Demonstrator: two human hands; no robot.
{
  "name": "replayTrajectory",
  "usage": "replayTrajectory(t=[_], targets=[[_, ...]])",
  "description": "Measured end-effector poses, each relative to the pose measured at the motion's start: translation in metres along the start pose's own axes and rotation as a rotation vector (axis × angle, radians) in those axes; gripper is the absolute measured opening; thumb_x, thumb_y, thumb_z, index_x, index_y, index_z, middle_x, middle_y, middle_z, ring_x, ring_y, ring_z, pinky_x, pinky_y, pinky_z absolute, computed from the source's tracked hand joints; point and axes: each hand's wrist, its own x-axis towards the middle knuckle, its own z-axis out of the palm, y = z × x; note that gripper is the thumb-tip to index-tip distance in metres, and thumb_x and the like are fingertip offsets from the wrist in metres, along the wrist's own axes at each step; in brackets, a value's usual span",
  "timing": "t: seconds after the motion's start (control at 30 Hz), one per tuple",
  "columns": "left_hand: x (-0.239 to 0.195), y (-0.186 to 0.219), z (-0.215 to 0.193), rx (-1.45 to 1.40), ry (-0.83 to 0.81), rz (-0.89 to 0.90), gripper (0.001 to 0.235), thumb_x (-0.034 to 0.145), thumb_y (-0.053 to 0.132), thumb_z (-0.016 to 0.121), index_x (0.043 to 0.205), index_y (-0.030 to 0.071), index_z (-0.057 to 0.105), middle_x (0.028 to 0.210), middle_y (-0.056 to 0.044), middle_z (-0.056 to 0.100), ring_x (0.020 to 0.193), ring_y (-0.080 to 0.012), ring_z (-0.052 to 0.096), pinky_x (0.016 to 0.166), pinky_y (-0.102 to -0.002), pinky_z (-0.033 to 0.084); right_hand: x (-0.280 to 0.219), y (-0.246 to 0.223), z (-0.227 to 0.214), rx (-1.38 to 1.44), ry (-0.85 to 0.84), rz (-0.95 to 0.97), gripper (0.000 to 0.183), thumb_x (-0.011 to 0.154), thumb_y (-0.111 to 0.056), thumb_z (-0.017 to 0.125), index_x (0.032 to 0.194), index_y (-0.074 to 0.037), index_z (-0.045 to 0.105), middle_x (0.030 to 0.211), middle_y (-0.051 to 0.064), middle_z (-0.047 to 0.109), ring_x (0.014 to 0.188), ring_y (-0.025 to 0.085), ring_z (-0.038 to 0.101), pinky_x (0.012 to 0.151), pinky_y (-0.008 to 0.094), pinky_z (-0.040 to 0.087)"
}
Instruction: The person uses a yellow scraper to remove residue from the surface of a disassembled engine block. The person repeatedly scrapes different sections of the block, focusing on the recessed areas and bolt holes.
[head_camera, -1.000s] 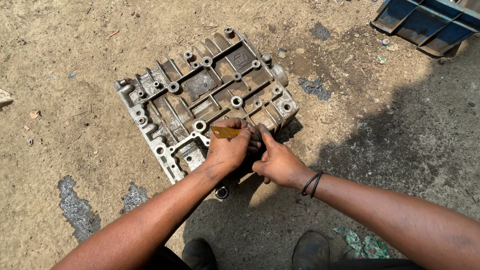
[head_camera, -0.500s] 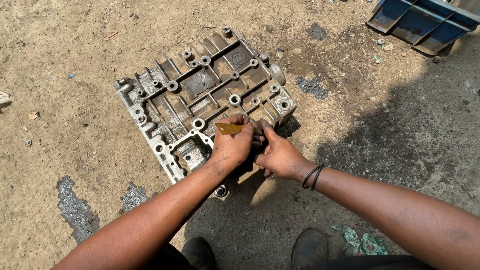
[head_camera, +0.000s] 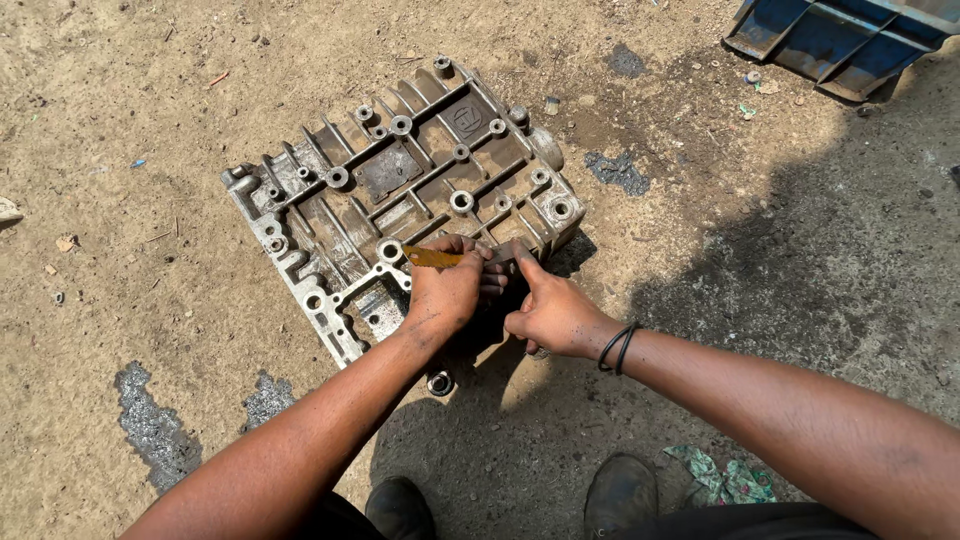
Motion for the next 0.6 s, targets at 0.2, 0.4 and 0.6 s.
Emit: replayTrajectory(t=[0.2,0.4,0.6], targets=[[-0.009,0.012,0.005,0.002,-0.035,0.04,0.013,0.102,0.004,0.051,0.101,-0.005,0.059,0.084,-0.013,0.07,0.069,-0.0179,0.073,0.061,-0.029,0.064,-0.002,-0.001,0.001,0.028,-0.009,-0.044,0.107,0.083,-0.016,0.064,0.162,-0.009,-0.008,0.071,0.006,0.071,0.06,0.016,0.073,0.065,0.032,0.062],[-0.012,0.01,0.001,0.066,-0.036,0.081,0.011,0.102,0.006,0.053,0.104,-0.002,0.059,0.088,-0.011,0.07,0.07,-0.0157,0.071,0.062,-0.029,0.063,-0.001,-0.001,0.003,0.021,-0.014,-0.043,0.106,0.084,-0.014,0.063,0.162,-0.009,-0.009,0.07,0.005,0.071,0.06,0.016,0.073,0.066,0.031,0.063],[-0.002,-0.018,-0.012,-0.014,-0.055,0.004,0.012,0.102,0.004,0.05,0.105,-0.005,0.056,0.09,-0.013,0.07,0.073,-0.02,0.074,0.065,-0.031,0.065,0.001,0.002,0.002,-0.079,-0.032,-0.006,0.108,0.087,-0.017,0.063,0.162,-0.009,-0.015,0.07,0.005,0.071,0.061,0.018,0.071,0.066,0.031,0.064]])
